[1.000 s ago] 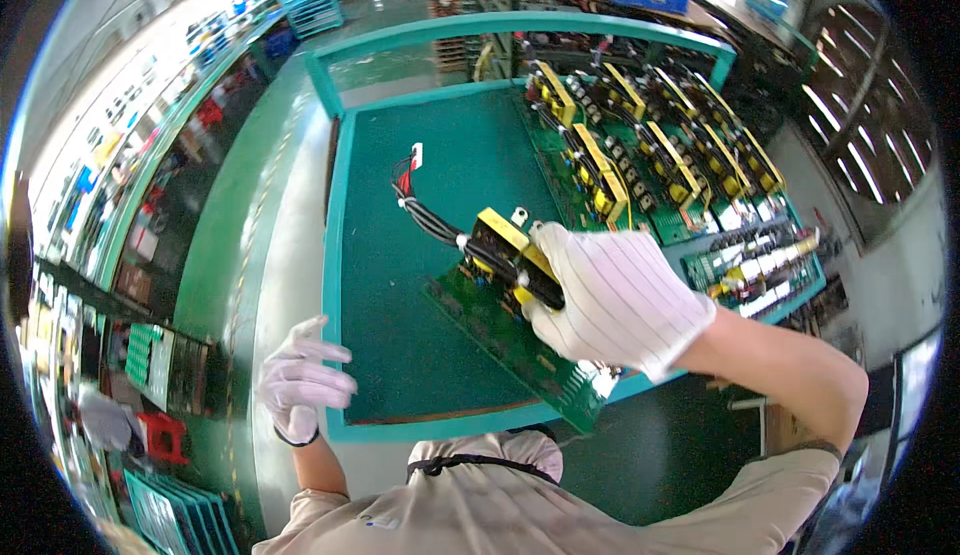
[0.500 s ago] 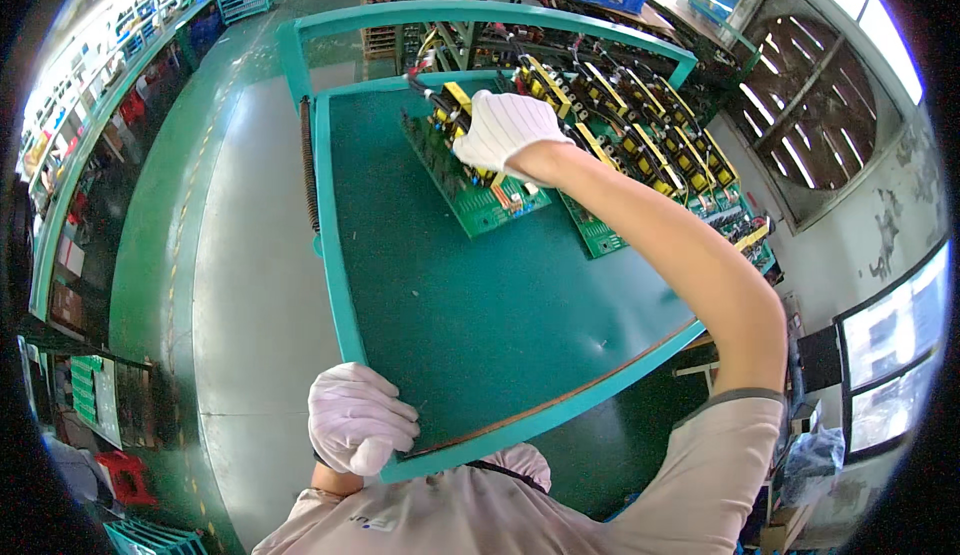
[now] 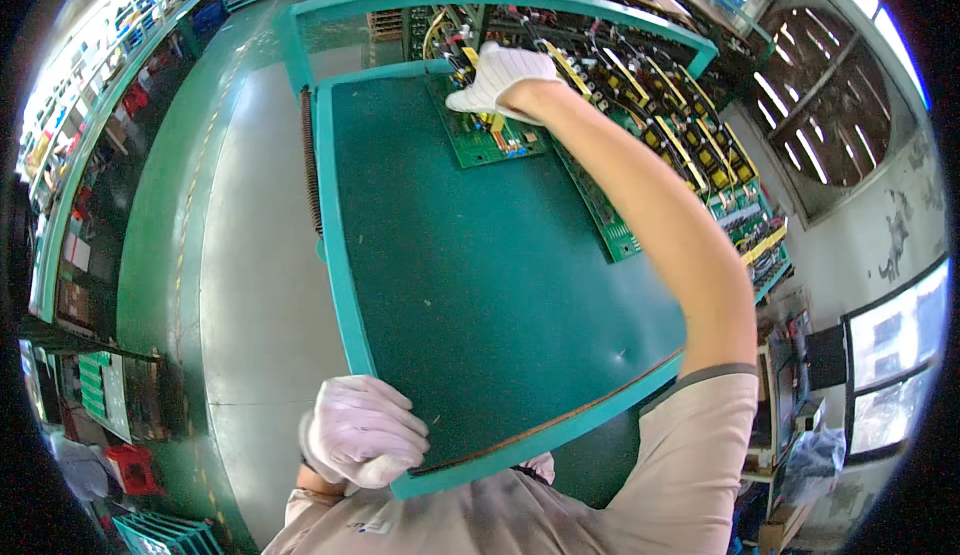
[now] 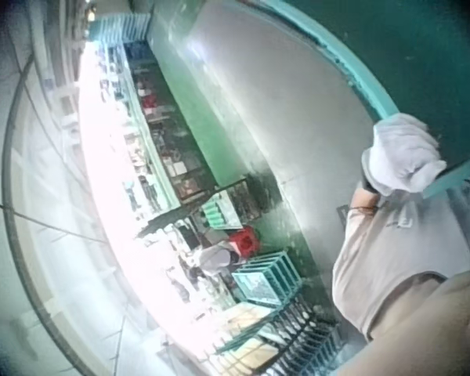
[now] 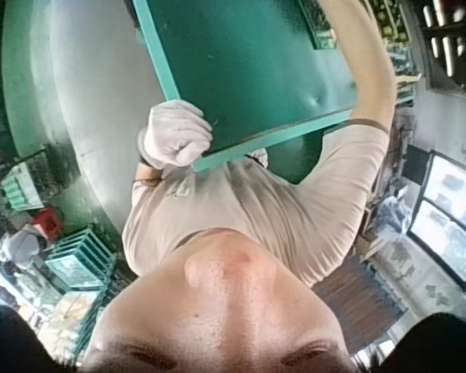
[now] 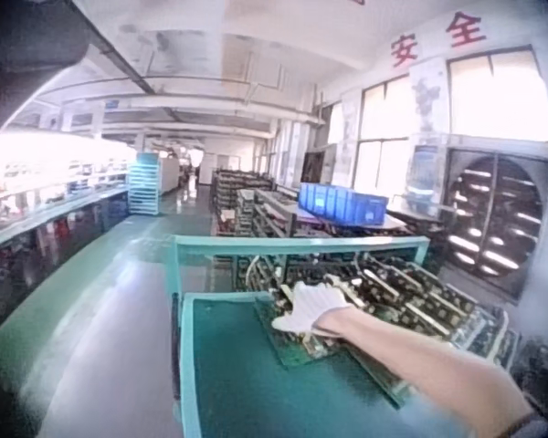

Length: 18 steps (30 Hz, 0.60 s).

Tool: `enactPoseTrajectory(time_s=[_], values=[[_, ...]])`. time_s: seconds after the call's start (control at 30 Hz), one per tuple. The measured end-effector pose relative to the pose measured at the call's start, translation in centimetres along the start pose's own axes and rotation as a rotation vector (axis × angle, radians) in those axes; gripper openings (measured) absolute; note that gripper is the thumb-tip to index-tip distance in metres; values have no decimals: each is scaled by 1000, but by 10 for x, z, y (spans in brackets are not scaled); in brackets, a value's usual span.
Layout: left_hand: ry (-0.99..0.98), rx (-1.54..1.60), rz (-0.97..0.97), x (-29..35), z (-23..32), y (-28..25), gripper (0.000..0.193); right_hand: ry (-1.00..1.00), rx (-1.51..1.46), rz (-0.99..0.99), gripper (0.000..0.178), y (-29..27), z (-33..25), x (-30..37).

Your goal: Picking up circuit boards from a rack and testing them at a workbench using a multimeter and power supply.

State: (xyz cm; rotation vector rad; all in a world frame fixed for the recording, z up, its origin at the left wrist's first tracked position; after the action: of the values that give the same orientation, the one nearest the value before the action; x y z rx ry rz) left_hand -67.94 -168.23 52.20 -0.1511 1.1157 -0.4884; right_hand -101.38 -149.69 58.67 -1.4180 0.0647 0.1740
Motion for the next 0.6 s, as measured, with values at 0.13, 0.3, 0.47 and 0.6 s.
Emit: enactPoseTrajectory(time_s=[0.13,0.3,0.47,0.6], values=[[-275,158,25,-17,-30,-44,4,-155,-73,278,64,-54,-5,84],[-234,-550,-295,-84,-143,-70,47,-287,1,183,49,-17,0,181],[-466,-919,-798,-103,-266,-68,108,-276,-173,207,44,20,-15,168],[-474,-915,-823,-116,-296,-63,123,-208,-332,410,39,27,-5,152]])
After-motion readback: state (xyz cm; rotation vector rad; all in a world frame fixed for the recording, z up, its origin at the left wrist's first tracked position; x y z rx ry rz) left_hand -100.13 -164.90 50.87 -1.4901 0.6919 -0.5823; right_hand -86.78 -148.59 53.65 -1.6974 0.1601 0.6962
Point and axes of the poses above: each hand's wrist, its own x-axis away from the middle knuckle, its own y-axis out of the palm, z = x × y, the point moved 7 cm from there along -x, towards the middle knuckle, and after that the axes turned 11 degrees about y, right-handed, at the moved point
